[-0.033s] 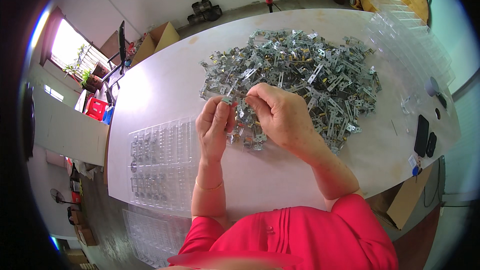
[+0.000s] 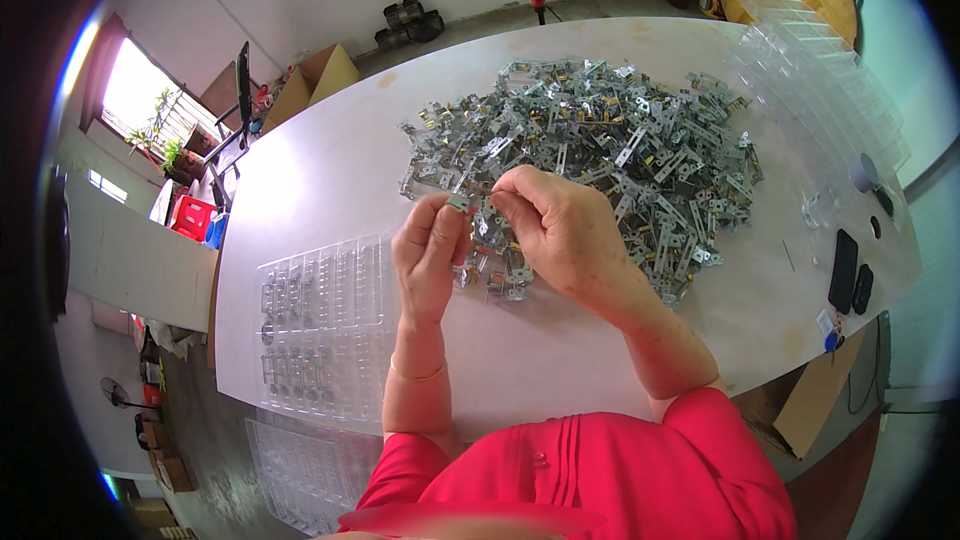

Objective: The person picks up a metal bracket from a pile, inserts a small metal pin into it by hand, and places the assembled piece into a plastic tray, repeating the process for multiple items.

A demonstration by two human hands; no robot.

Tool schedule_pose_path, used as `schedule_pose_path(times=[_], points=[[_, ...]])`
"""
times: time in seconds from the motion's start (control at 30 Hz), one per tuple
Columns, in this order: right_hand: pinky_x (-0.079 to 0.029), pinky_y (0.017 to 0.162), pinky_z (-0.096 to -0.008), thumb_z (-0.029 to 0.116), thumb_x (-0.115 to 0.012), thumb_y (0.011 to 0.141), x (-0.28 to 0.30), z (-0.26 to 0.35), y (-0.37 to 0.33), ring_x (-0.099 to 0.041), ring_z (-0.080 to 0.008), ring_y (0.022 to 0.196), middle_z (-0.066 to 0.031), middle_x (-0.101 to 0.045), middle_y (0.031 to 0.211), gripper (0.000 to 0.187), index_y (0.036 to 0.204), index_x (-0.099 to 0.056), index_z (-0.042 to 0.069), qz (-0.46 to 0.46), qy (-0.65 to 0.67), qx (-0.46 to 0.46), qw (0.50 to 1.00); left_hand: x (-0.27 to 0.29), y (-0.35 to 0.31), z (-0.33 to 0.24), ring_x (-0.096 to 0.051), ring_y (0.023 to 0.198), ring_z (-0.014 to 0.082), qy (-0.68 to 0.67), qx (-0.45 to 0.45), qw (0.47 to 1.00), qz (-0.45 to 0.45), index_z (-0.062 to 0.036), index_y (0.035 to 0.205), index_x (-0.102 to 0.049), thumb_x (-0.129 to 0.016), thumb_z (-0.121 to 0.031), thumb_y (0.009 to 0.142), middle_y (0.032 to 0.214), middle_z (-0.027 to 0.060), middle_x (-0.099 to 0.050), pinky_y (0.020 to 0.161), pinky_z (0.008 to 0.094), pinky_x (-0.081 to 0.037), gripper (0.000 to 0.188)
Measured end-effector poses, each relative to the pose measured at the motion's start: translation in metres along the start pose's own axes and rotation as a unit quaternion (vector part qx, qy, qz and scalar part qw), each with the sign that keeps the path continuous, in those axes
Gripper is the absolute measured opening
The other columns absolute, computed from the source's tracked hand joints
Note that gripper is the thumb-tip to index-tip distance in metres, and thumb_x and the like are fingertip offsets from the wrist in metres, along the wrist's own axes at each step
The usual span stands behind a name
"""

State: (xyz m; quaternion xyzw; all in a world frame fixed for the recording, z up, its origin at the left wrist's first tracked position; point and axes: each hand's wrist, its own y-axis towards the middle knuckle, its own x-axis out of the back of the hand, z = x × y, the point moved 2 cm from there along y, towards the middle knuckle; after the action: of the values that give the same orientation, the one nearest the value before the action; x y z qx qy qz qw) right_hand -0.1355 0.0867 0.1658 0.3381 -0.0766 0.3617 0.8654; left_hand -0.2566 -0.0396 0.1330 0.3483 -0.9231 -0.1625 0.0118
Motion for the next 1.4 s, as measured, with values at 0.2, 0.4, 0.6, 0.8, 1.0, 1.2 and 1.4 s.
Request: schedule_pose_path(times=[0.2,0.4,0.6,0.8,1.0,1.2,1.4], points=[[-0.051,0.065,-0.0324,0.003,-0.056,0.099,0.003,-0.003,-0.001,-0.065,-0.0212,0.071,-0.0114,-0.065,0.083,0.014,0.112,-0.061,0.004,0.057,0.059,-0.044,0.996,-0.005,0.000,0.010,-0.047,0.062,0.0095,0.167,-0.122,0.978,0.010,0.0006,0.101,-0.062,-0.061,-0.011,0.101,0.072,0.0017,-0.054,0.057,0.0253,-0.041,0.011],[-0.052,0.069,-0.0298,0.009,-0.047,0.105,0.006,-0.009,0.003,-0.061,-0.0114,0.077,-0.0039,-0.063,0.080,0.018,0.113,-0.060,0.001,0.116,0.204,-0.134,0.963,-0.010,0.001,-0.003,-0.055,0.058,0.0213,0.293,-0.218,0.931,0.017,-0.0004,0.097,-0.062,-0.065,-0.005,0.094,0.072,0.0095,-0.057,0.054,0.0326,-0.044,0.007],[-0.049,0.068,-0.0253,0.010,-0.051,0.104,0.007,-0.013,0.004,-0.058,-0.0058,0.087,-0.0020,-0.065,0.096,0.016,0.107,-0.063,-0.001,0.151,0.246,-0.172,0.942,-0.013,0.000,-0.006,-0.059,0.059,0.0277,0.329,-0.251,0.909,0.053,-0.0022,0.091,-0.060,-0.067,-0.004,0.090,0.072,0.0103,-0.059,0.053,0.0371,-0.044,0.008],[-0.048,0.070,-0.0260,0.008,-0.062,0.100,0.000,-0.025,0.006,-0.057,-0.0068,0.086,-0.0024,-0.065,0.098,0.008,0.104,-0.064,0.001,0.077,0.150,-0.042,0.985,-0.020,-0.001,-0.001,-0.051,0.056,0.0240,0.358,-0.262,0.892,0.082,-0.0015,0.094,-0.061,-0.068,-0.002,0.089,0.069,0.0092,-0.054,0.053,0.0354,-0.041,0.009],[-0.047,0.069,-0.0265,0.010,-0.065,0.099,0.003,-0.011,0.007,-0.056,-0.0085,0.075,-0.0042,-0.064,0.086,0.009,0.103,-0.064,0.002,-0.021,0.137,-0.002,0.990,-0.019,0.001,0.004,-0.051,0.056,0.0230,0.349,-0.265,0.899,0.000,-0.0007,0.097,-0.062,-0.067,-0.002,0.090,0.071,0.0100,-0.056,0.054,0.0344,-0.042,0.008],[-0.048,0.064,-0.0266,0.010,-0.064,0.099,-0.002,-0.022,0.002,-0.056,-0.0077,0.070,-0.0020,-0.063,0.075,0.009,0.099,-0.063,0.002,0.073,0.150,-0.105,0.980,-0.020,0.001,0.006,-0.056,0.060,0.0228,0.391,-0.251,0.885,-0.034,-0.0002,0.100,-0.063,-0.069,-0.004,0.090,0.076,0.0104,-0.060,0.057,0.0327,-0.046,0.012],[-0.051,0.066,-0.0260,0.011,-0.062,0.101,0.005,-0.018,0.006,-0.060,-0.0079,0.071,-0.0023,-0.067,0.080,0.009,0.100,-0.064,0.001,0.007,0.138,-0.075,0.988,-0.014,0.002,-0.006,-0.064,0.077,0.0156,0.316,-0.184,0.931,0.024,0.0010,0.113,-0.066,-0.068,-0.010,0.091,0.090,0.0111,-0.069,0.070,0.0288,-0.051,0.025]])
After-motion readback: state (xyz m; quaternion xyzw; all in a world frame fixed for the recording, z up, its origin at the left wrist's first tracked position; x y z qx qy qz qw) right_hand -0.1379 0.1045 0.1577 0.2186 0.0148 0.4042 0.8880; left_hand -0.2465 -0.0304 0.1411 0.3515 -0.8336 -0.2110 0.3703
